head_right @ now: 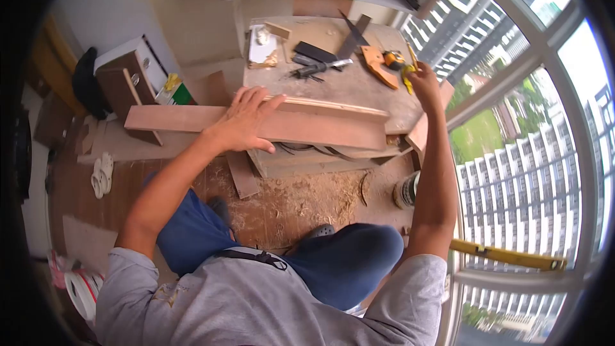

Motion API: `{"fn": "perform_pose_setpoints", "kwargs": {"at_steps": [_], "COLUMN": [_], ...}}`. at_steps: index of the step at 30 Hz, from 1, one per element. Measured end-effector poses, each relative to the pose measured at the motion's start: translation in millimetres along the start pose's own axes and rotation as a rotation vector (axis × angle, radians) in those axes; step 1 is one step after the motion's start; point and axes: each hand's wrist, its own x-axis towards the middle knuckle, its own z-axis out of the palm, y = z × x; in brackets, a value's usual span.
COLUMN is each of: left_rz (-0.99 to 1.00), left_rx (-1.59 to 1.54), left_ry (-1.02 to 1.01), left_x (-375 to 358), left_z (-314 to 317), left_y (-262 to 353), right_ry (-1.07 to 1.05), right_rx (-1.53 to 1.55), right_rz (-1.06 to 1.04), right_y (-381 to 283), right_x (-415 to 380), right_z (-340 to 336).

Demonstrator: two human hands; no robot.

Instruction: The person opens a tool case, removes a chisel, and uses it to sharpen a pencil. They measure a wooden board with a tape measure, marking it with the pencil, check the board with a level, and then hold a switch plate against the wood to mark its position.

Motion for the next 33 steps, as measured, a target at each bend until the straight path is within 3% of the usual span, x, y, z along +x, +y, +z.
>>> {"fn": "perform_pose_setpoints", "kwargs": {"at_steps": [1, 3, 5, 6, 7, 9, 11, 12, 14, 17, 18, 19, 21, 22, 23, 25, 28, 29, 31, 33], "left_rz": [0.033, 0.096, 0.114, 0.110, 0.096, 0.068, 0.163, 0.143, 0.215, 0.144, 0.073, 0.073, -0.539, -0.762, -0.993, -1.191, -1.138, -1.125, -1.151, -1.074], "left_rx": [0.013, 0.020, 0.022, 0.038, 0.057, 0.102, -0.040, -0.034, -0.317, -0.528, -0.561, -0.559, -1.329, -1.604, -1.888, -1.851, -2.027, -2.050, -2.090, -2.063], "left_ry": [0.069, 0.177, 0.224, 0.235, 0.231, 0.283, 0.350, 0.343, 0.566, 0.526, 0.586, 0.581, 0.512, 0.659, 0.775, 0.868, 0.933, 0.891, 0.997, 1.053], "left_x": [-1, -8, -16, -16, -19, -34, -39, -43, -54, -85, -92, -99, -114, -119, -119, -116, -103, -98, -77, -69], "left_z": [9, 16, 23, 27, 27, 26, 22, 27, 37, 40, 36, 36, 46, 53, 58, 50, 50, 54, 69, 61], "left_y": [-1, -4, 2, 6, 15, 24, 35, 41, 53, 62, 61, 60, 60, 52, 42, 17, 0, -6, -9, -6], "right_ry": [-0.038, -0.068, -0.226, -0.216, -0.303, -0.416, -0.448, -0.402, -0.359, -0.351, -0.358, -0.229, -0.381, -0.342, -0.266, -0.372, -0.506, -0.528, -0.506, -0.506], "right_rx": [-0.008, -0.309, -0.199, -0.292, -0.362, -0.244, -0.309, -0.349, -0.511, -0.623, -0.475, -0.459, -0.649, -0.360, -0.213, -0.178, -0.343, -0.462, -0.500, -0.539], "right_rz": [-0.025, 0.004, 0.056, -0.037, -0.061, 0.108, 0.155, 0.082, 0.028, 0.063, -0.069, -0.137, -0.113, -0.019, -0.094, 0.103, -0.093, -0.184, -0.370, -0.362], "right_y": [6, -6, 56, 95, 78, 59, 35, 51, 48, 28, 78, 88, 44, 25, -18, -86, -109, -127, -157, -147], "right_x": [22, 37, 87, 116, 115, 113, 105, 112, 113, 109, 136, 138, 134, 115, 73, 13, -58, -80, -115, -123], "right_z": [4, 5, 13, 16, 19, 35, 40, 41, 47, 44, 27, 21, -3, -3, 7, 13, 38, 54, 73, 77]}}
